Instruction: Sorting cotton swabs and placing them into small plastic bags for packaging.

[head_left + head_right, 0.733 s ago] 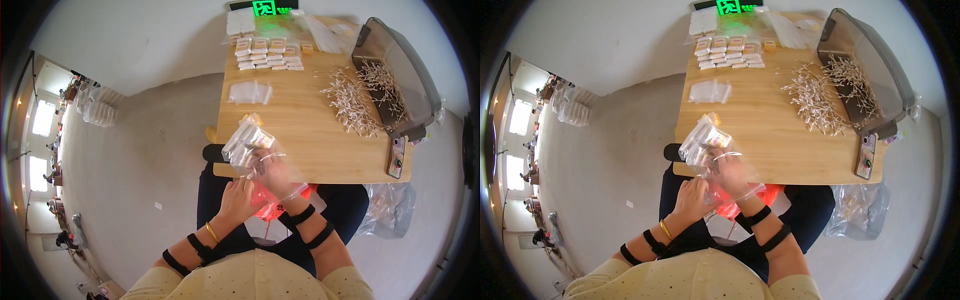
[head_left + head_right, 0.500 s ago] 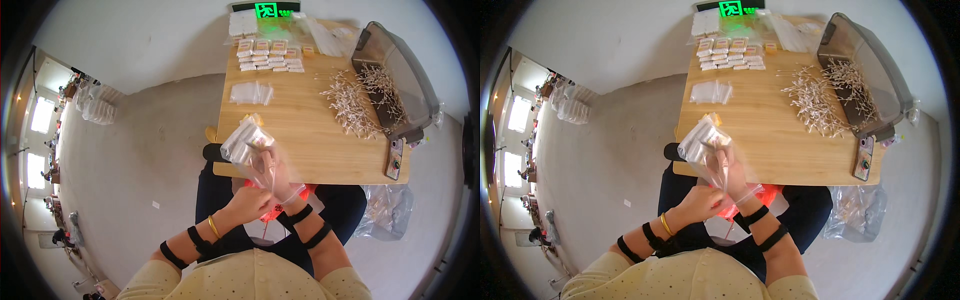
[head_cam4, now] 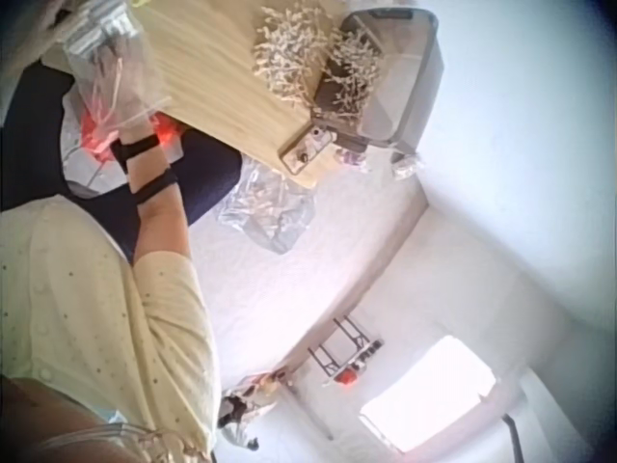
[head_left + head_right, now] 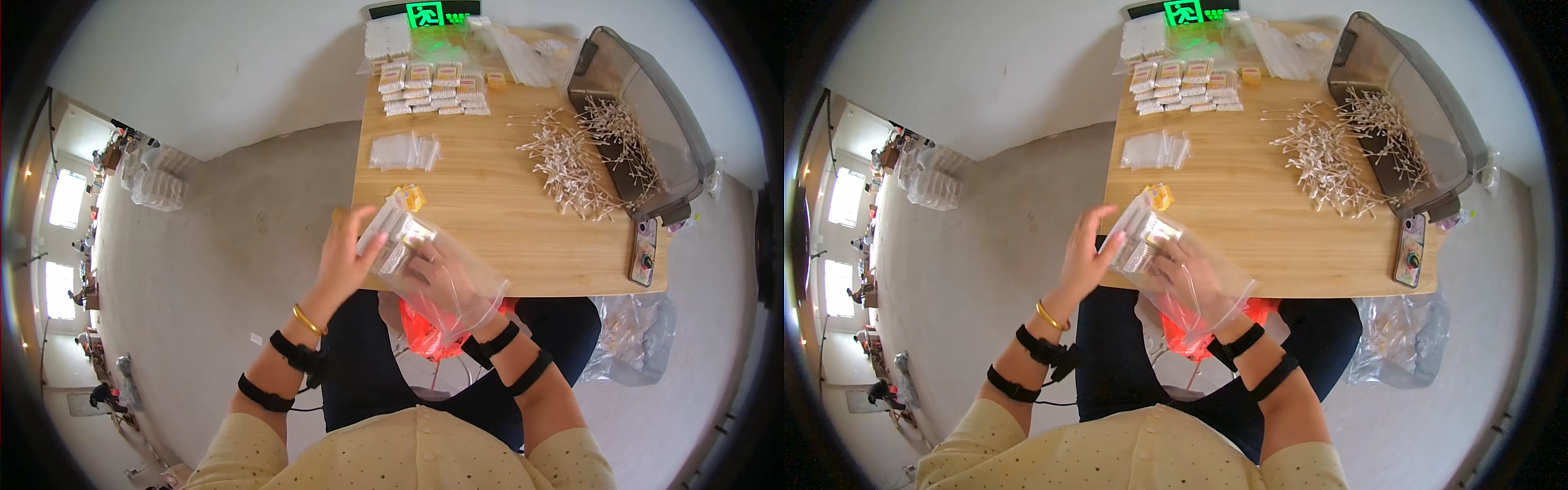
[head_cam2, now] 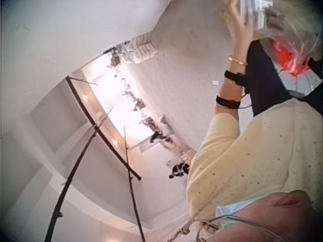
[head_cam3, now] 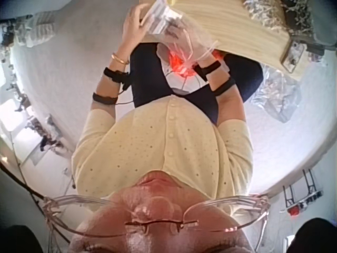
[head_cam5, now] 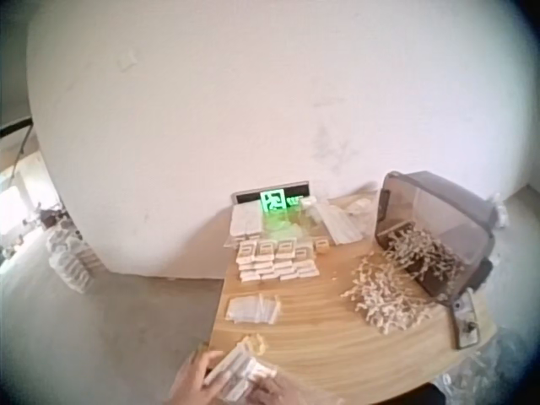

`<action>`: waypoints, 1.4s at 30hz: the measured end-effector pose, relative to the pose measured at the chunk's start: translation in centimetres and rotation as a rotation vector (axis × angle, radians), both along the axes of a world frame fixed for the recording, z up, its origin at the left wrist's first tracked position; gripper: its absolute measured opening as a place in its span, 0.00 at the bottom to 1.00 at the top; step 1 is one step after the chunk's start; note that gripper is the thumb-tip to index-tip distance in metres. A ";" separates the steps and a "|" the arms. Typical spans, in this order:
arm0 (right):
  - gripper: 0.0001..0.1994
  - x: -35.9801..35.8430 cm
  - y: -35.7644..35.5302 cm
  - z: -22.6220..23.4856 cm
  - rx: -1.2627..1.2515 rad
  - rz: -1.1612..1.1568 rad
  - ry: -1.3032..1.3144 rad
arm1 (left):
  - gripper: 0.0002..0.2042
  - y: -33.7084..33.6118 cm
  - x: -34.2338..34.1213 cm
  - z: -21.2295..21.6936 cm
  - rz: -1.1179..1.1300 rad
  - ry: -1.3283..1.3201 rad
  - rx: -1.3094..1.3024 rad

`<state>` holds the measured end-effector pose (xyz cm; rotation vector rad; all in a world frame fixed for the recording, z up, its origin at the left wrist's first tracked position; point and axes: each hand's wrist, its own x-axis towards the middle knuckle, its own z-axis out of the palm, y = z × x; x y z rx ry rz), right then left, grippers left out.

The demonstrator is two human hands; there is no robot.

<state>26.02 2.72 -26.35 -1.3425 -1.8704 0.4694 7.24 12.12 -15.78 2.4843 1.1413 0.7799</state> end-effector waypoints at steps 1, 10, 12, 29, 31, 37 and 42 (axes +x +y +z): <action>0.08 -0.1 0.0 0.3 0.016 0.005 -0.024 | 0.19 0.4 -1.2 -1.3 -0.003 -0.042 -0.180; 0.13 1.8 -0.5 2.8 0.094 0.098 -0.275 | 0.25 -2.1 -1.0 -1.4 -0.049 -0.031 -0.577; 0.14 2.2 -0.5 1.7 0.126 0.150 -0.322 | 0.26 -2.3 -0.6 -1.2 -0.071 0.045 -0.562; 0.17 3.1 -1.1 -0.5 0.005 0.037 -0.240 | 0.33 -1.3 2.0 -2.4 -0.367 0.454 0.001; 0.18 3.1 -0.9 -0.4 -0.097 -0.067 -0.222 | 0.33 -1.3 1.7 -2.4 -0.363 0.463 0.012; 0.19 3.1 -0.3 -0.6 0.051 -0.019 -0.364 | 0.33 -1.2 1.7 -2.5 -0.381 0.469 0.015; 0.21 3.0 -0.2 -0.6 0.018 -0.045 -0.517 | 0.32 -0.9 1.6 -2.2 -0.397 0.518 0.051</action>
